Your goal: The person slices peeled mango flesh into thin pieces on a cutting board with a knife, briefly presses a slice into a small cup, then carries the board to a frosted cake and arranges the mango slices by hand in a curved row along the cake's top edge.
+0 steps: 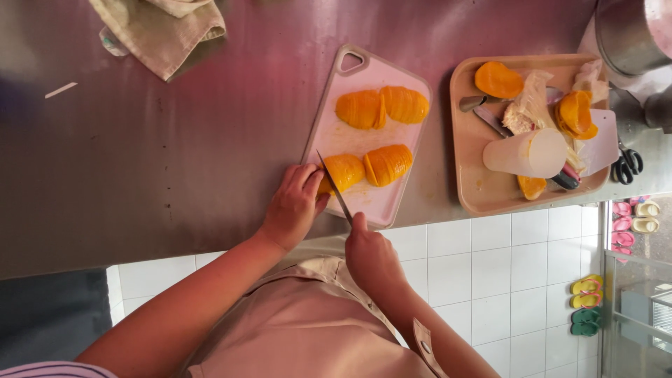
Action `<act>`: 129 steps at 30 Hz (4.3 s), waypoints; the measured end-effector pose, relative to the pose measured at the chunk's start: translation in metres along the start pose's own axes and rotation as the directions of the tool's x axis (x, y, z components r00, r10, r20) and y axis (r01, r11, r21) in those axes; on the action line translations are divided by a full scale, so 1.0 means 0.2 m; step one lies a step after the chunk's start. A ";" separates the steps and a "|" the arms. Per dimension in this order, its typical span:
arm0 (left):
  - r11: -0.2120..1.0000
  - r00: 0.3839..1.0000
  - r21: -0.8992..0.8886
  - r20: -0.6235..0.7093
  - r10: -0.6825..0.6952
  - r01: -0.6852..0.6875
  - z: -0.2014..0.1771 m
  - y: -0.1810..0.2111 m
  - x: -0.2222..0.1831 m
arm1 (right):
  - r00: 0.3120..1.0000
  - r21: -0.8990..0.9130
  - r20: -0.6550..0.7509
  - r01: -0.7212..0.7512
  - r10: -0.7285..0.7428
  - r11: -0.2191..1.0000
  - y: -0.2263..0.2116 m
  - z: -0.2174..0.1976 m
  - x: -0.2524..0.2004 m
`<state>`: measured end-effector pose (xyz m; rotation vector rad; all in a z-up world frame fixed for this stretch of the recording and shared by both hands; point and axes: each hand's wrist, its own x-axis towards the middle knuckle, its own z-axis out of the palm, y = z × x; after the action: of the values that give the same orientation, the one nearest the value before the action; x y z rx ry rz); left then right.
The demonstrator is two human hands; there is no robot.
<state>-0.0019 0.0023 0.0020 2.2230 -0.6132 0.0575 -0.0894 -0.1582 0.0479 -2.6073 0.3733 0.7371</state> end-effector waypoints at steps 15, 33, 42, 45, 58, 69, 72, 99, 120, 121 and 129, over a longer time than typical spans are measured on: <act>0.999 0.998 0.036 -0.057 0.027 -0.025 0.03 -0.02 -0.01 | 0.998 0.078 0.068 -0.023 0.018 0.997 0.20 0.06 -0.21; 0.999 0.999 -0.019 -0.030 0.031 -0.031 -0.01 -0.03 -0.02 | 1.000 0.024 0.010 0.011 -0.011 1.000 -0.02 0.10 0.09; 0.998 0.996 -0.045 -0.075 0.048 -0.052 0.00 -0.05 -0.03 | 0.996 0.064 0.081 -0.051 0.046 0.997 0.19 0.01 -0.27; 0.996 0.997 -0.062 -0.057 0.055 -0.059 -0.01 -0.04 -0.02 | 1.000 0.086 0.024 -0.012 0.010 0.996 0.10 -0.03 -0.20; 0.999 0.999 -0.046 -0.035 0.014 -0.016 -0.02 -0.03 -0.02 | 0.998 0.086 -0.031 0.060 -0.057 0.994 -0.03 0.12 0.09; 0.996 0.998 -0.080 -0.048 0.044 -0.048 -0.03 -0.05 0.04 | 0.960 -0.045 0.018 0.281 -0.280 0.959 0.60 -0.10 -0.13; 0.995 0.998 -0.079 -0.010 0.055 -0.055 -0.05 -0.04 0.04 | 0.886 -0.183 -0.030 0.450 -0.463 0.874 0.69 -0.26 0.01; 0.972 0.986 -0.181 0.047 0.159 -0.148 -0.01 -0.20 0.37 | 0.957 -0.448 0.052 0.276 -0.284 0.850 0.40 -0.53 0.32; 0.975 0.995 -0.198 -0.033 0.095 -0.100 0.03 -0.21 0.50 | 0.963 -0.280 -0.067 0.231 -0.259 0.932 0.38 -0.48 0.26; 0.978 0.995 -0.183 -0.035 0.099 -0.103 0.03 -0.21 0.50 | 0.969 -0.299 -0.055 0.216 -0.243 0.930 0.38 -0.48 0.26; 0.979 0.994 -0.172 -0.023 0.107 -0.109 0.03 -0.21 0.50 | 0.979 -0.339 -0.039 0.174 -0.199 0.924 0.37 -0.50 0.31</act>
<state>0.1042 -0.0202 -0.0073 2.0196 -0.7049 0.0720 -0.0207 -0.2771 0.0690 -2.9420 0.0147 0.6910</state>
